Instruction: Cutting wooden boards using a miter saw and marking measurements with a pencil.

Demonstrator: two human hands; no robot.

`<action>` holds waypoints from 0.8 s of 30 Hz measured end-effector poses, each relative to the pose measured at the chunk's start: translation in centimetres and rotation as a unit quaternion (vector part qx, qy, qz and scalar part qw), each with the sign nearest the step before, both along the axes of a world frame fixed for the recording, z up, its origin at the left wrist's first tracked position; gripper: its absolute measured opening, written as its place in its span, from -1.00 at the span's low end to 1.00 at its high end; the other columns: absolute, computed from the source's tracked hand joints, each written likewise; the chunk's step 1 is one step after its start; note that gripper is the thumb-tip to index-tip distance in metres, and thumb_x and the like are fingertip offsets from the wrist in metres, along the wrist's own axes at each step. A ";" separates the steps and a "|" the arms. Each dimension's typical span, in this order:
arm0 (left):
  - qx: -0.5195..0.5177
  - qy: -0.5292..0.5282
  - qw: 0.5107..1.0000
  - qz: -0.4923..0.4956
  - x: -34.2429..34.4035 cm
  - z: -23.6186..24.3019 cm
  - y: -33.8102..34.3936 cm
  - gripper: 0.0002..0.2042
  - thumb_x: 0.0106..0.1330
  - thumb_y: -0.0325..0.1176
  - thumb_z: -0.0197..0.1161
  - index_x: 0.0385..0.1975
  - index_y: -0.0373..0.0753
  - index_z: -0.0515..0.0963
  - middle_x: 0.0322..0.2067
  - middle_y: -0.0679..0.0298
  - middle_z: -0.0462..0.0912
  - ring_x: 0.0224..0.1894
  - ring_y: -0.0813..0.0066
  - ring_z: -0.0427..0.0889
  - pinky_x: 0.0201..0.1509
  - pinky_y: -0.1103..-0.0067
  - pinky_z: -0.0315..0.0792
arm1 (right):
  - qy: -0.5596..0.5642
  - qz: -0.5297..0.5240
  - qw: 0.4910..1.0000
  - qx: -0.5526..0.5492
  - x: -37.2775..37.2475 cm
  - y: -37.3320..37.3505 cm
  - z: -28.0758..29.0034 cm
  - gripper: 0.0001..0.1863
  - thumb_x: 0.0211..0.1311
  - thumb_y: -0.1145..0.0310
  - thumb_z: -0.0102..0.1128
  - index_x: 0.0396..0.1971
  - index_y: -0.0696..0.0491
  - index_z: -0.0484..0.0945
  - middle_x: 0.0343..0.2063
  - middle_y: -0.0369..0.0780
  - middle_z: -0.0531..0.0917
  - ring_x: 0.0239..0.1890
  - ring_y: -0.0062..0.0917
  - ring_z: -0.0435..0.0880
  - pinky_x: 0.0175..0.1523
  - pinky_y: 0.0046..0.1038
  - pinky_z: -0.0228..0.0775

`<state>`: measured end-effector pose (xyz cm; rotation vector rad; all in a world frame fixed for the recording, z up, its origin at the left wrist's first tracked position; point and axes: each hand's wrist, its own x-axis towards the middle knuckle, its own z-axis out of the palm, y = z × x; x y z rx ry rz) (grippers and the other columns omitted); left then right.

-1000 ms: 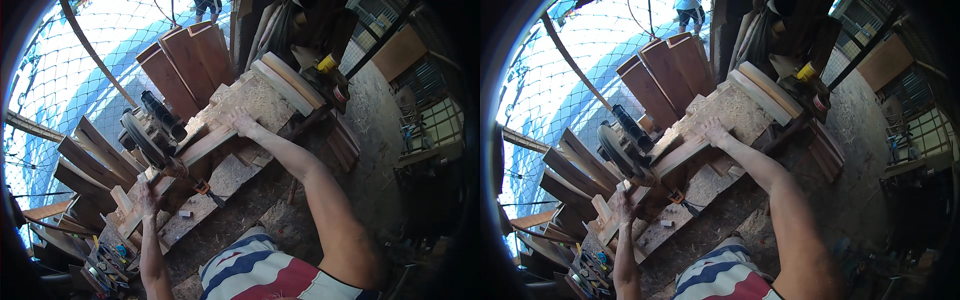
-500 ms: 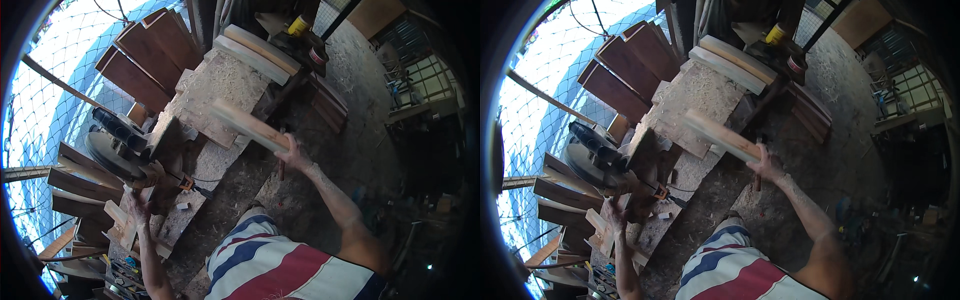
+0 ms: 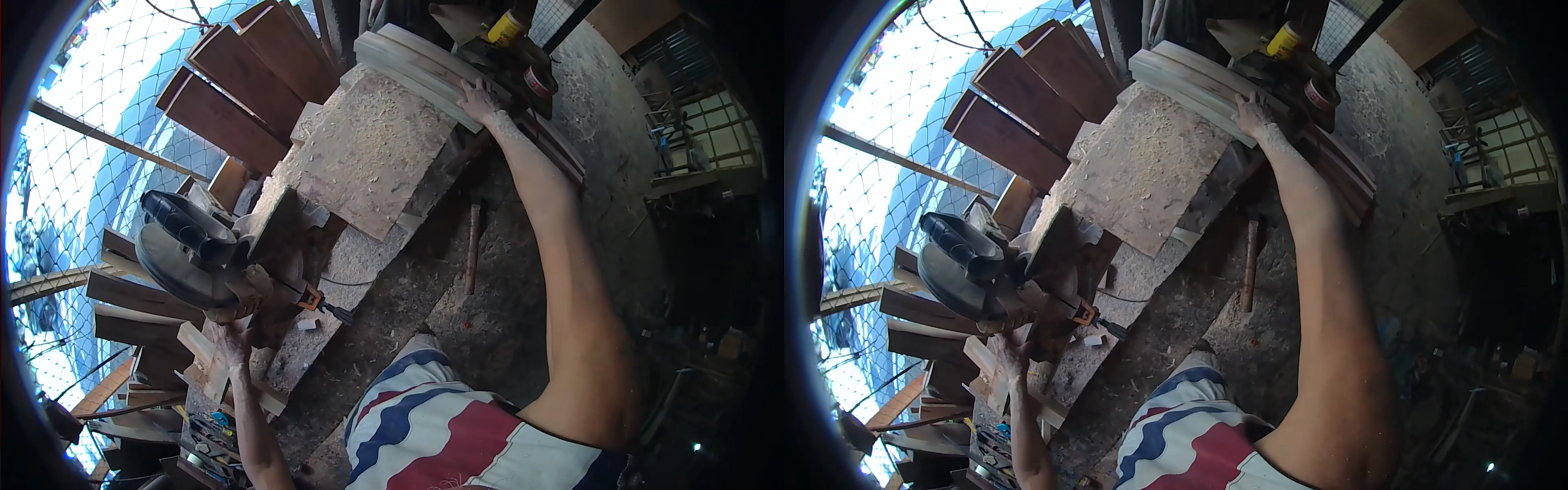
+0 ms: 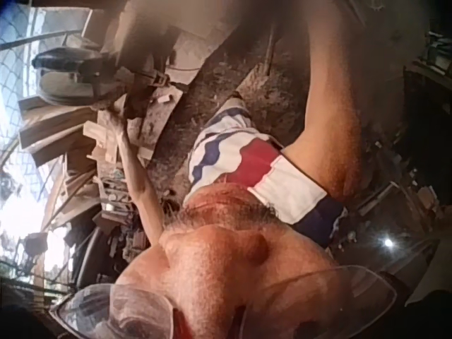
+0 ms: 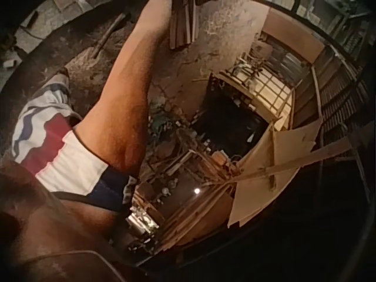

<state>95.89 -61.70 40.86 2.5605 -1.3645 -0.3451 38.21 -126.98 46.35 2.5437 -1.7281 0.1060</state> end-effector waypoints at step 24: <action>0.098 -0.011 0.991 0.090 1.3 3.6 6.7 -0.06 -0.09 0.12 0.73 0.26 -0.30 0.49 0.08 -0.01 0.69 0.20 -0.03 0.66 0.28 0.17 0.53 | -0.164 0.164 0.958 0.168 2.5 49.5 -5.3 -0.44 0.30 0.45 0.27 0.31 0.19 0.46 0.29 0.10 0.43 0.34 0.07 0.47 0.42 -0.03 0.38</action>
